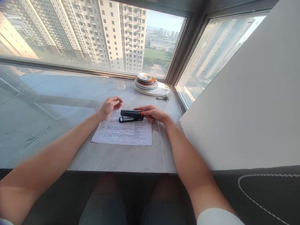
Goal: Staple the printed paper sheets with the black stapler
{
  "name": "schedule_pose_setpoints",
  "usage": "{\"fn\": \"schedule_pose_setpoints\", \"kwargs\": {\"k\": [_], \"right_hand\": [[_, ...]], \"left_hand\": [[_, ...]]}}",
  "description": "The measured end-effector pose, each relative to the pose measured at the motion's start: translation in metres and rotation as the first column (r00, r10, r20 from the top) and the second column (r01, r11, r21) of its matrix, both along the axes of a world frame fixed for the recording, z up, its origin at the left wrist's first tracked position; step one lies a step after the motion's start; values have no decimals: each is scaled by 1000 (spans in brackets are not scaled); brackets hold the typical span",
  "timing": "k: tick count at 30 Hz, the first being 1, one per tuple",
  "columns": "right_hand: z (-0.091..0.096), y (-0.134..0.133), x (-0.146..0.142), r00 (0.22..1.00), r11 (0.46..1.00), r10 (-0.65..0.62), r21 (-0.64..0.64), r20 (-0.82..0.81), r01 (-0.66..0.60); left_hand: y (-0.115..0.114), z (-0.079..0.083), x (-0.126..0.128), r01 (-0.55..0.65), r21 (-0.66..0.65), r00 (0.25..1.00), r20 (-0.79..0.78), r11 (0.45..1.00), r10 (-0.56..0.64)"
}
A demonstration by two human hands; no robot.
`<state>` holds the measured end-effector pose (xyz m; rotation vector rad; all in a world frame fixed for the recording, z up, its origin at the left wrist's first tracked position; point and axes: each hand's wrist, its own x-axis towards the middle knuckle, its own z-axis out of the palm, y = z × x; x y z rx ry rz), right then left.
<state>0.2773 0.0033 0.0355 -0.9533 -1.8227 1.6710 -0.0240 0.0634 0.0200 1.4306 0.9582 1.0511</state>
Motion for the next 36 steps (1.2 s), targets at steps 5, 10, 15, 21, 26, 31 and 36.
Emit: {"fn": "schedule_pose_setpoints", "kwargs": {"k": [5,10,15,21,26,31,36], "right_hand": [[8,0,2,1000,997,12,-78,-12,-13],[12,0,2,1000,978,-19,-210,-2,18],[11,-8,-6,976,972,-219,88,1,219],[3,-13,-36,947,785,-288,602,145,146],[-7,-15,-45,943,744,-323,639,86,197],[-9,-13,-48,847,386,-514,846,-134,368],[-13,-7,-46,848,192,-526,964,-56,183]], "left_hand": [[1,-1,-2,7,-37,998,65,999,-5],[5,-1,-3,-9,-57,991,130,998,16],[5,-1,-3,-23,-58,988,153,998,32],[4,-1,-1,-21,-36,990,137,999,25],[1,6,-3,-108,82,974,208,991,89],[-2,11,-4,2,-33,940,342,999,9],[2,6,-3,233,-245,921,365,941,-134]]}}
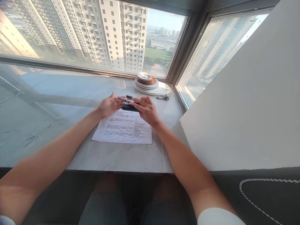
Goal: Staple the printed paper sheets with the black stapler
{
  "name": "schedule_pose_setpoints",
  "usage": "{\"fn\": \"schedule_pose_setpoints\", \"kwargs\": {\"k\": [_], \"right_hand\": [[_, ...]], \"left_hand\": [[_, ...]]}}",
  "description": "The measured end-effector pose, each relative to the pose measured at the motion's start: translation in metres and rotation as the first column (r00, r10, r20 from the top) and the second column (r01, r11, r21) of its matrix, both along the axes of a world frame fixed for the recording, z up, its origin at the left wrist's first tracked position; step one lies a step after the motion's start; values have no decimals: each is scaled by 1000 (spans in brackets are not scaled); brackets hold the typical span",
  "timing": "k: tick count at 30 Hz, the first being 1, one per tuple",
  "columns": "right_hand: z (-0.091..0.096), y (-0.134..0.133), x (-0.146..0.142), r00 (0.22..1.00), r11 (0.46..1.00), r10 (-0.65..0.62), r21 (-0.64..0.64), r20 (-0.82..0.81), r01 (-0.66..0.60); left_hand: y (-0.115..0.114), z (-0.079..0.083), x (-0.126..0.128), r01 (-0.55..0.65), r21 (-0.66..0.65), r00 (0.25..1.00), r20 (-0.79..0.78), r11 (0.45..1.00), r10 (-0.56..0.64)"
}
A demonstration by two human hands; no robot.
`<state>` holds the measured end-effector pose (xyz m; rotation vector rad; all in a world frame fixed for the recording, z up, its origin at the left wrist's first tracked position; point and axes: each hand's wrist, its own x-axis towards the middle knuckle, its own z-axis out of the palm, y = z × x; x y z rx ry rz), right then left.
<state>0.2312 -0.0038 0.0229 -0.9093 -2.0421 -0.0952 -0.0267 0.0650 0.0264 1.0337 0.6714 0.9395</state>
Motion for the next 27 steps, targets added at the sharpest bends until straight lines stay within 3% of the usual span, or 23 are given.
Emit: {"fn": "schedule_pose_setpoints", "kwargs": {"k": [3,6,9,12,14,16,18,21,27], "right_hand": [[1,-1,-2,995,1000,-6,6,102,6],[3,-3,-7,994,999,-36,2,103,36],[4,-4,-10,982,985,-170,-16,-78,169],[4,-4,-2,911,953,-278,-202,-303,224],[4,-4,7,904,922,-212,-382,-370,60],[5,-6,15,924,849,-63,-507,-376,-148],[7,-7,18,939,774,77,-573,-336,-269],[9,-9,12,947,722,195,-616,-256,-315],[7,-8,-1,939,703,307,-629,-153,-332]], "left_hand": [[1,-2,0,8,2,1000,14,1000,-8],[1,-4,-1,13,12,1000,8,1000,-13],[2,-6,-2,-7,5,1000,19,1000,7],[3,-6,-3,-37,18,998,52,999,36],[4,-6,-4,-61,37,997,53,997,59],[4,-6,-4,-95,63,994,50,993,92],[5,-7,-4,-126,94,991,54,988,121],[5,-8,-5,-122,135,992,44,983,118],[-3,-2,-3,-36,246,999,-5,969,39]]}}
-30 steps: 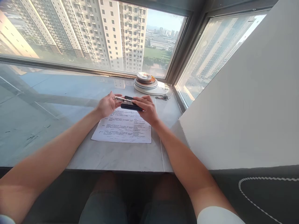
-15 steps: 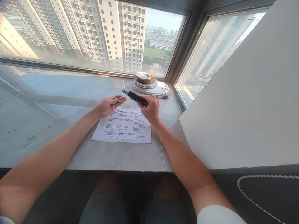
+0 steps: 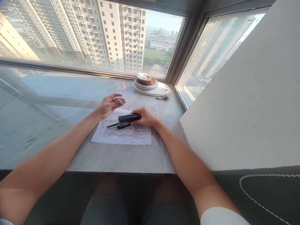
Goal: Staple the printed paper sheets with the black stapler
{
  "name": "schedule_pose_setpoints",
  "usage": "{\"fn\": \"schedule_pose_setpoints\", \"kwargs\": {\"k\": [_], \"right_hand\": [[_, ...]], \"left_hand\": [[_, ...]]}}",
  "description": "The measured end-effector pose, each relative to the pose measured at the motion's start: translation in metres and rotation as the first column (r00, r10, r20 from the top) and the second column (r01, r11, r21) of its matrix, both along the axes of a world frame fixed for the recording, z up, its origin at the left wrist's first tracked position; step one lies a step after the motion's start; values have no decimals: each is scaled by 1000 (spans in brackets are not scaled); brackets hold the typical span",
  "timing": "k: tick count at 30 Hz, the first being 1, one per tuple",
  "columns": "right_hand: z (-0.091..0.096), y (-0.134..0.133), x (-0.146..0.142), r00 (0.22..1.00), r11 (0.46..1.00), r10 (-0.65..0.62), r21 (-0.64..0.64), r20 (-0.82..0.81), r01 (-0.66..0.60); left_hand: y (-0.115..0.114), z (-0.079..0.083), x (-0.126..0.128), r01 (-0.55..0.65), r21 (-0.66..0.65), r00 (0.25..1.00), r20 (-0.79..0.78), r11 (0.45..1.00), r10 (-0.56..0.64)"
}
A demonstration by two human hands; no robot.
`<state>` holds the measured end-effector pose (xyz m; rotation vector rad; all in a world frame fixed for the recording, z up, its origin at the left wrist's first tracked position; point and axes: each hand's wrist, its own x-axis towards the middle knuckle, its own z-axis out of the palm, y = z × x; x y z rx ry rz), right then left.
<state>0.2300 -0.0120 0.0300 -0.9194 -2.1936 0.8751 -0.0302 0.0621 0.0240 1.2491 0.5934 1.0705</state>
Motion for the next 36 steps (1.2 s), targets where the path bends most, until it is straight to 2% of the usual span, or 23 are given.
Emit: {"fn": "schedule_pose_setpoints", "kwargs": {"k": [4,6,8,10,15,24,32,36], "right_hand": [[2,-1,-1,996,999,-36,-11,-76,35],[3,-1,-3,973,985,-147,61,-179,160],[3,-1,-5,935,942,-245,164,-258,292],[1,-1,-8,918,905,-275,244,-285,347],[1,-2,-16,944,910,-226,294,-240,293],[5,-5,-25,930,915,-224,265,-291,303],[5,-2,-27,939,910,-186,309,-288,275],[5,-2,-28,949,899,-173,353,-262,261]], "left_hand": [[-4,2,3,59,57,998,-40,997,-56],[-5,1,4,107,85,993,-56,991,-102],[-7,0,5,163,103,984,-83,981,-155],[-9,-1,6,198,109,975,-126,974,-184],[-14,1,8,166,129,973,-184,978,-140],[-15,2,14,131,187,982,-157,974,-102],[-20,7,20,72,231,994,-100,970,-50],[-20,6,20,101,234,991,-107,967,-78]]}}
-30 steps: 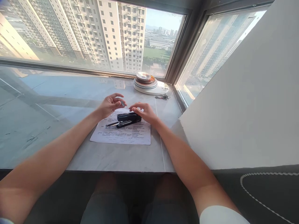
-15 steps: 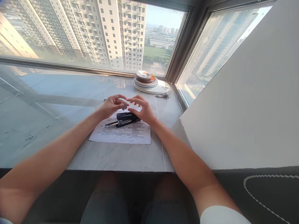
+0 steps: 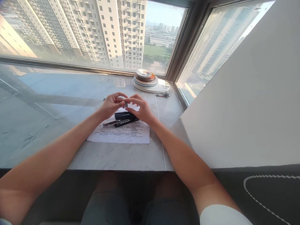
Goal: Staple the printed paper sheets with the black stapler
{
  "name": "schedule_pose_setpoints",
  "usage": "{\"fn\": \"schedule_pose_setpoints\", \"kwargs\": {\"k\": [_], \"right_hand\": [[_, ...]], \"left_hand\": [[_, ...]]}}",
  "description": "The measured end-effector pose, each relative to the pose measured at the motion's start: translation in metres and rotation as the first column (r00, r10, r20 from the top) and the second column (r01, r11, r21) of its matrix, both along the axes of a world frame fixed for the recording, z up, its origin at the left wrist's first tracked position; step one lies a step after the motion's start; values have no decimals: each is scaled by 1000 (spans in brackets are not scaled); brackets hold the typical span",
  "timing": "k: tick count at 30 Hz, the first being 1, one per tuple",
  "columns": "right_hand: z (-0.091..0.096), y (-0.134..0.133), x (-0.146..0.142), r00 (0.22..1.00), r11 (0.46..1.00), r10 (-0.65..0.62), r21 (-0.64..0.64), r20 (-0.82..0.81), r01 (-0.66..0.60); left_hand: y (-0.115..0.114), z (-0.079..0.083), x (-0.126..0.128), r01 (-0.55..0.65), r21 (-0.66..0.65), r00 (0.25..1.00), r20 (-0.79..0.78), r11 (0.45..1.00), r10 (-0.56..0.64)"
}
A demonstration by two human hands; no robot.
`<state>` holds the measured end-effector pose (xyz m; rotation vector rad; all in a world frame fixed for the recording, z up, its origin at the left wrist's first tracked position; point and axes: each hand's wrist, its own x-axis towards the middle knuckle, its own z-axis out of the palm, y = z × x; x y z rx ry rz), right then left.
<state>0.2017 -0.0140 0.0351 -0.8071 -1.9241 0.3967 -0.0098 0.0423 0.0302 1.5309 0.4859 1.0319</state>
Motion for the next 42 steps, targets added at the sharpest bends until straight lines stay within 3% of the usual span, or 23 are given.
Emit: {"fn": "schedule_pose_setpoints", "kwargs": {"k": [16,19,22,25,27,29,31,33,36,39,42], "right_hand": [[-5,4,1,999,999,34,13,14,-34],[-4,7,5,1000,1000,-26,-3,8,26],[-4,15,20,991,990,-137,-49,-14,136],[-9,27,46,966,956,-256,-141,14,256],[-15,35,63,927,902,-368,-211,79,376],[-23,42,75,857,812,-490,-272,163,516],[-31,48,82,799,743,-552,-294,239,602],[-39,52,84,784,735,-554,-277,280,618],[-47,57,85,797,765,-534,-239,281,597],[-49,60,86,810,775,-532,-242,247,583],[-41,57,85,775,738,-619,-242,130,630]], "left_hand": [[0,0,-3,49,-15,997,-53,999,-49],[1,1,-2,-38,40,999,-26,998,39],[7,2,-5,-226,84,974,23,970,225],[17,1,-13,-462,171,876,-67,870,478],[24,-1,-23,-613,300,721,-166,731,673],[31,-4,-33,-690,431,537,-235,582,810],[36,-7,-42,-687,524,403,-301,503,864],[40,-11,-48,-646,580,311,-394,496,865],[43,-16,-52,-591,592,234,-524,548,819],[45,-20,-55,-551,558,239,-607,620,758],[47,-22,-59,-549,538,258,-619,640,742]]}}
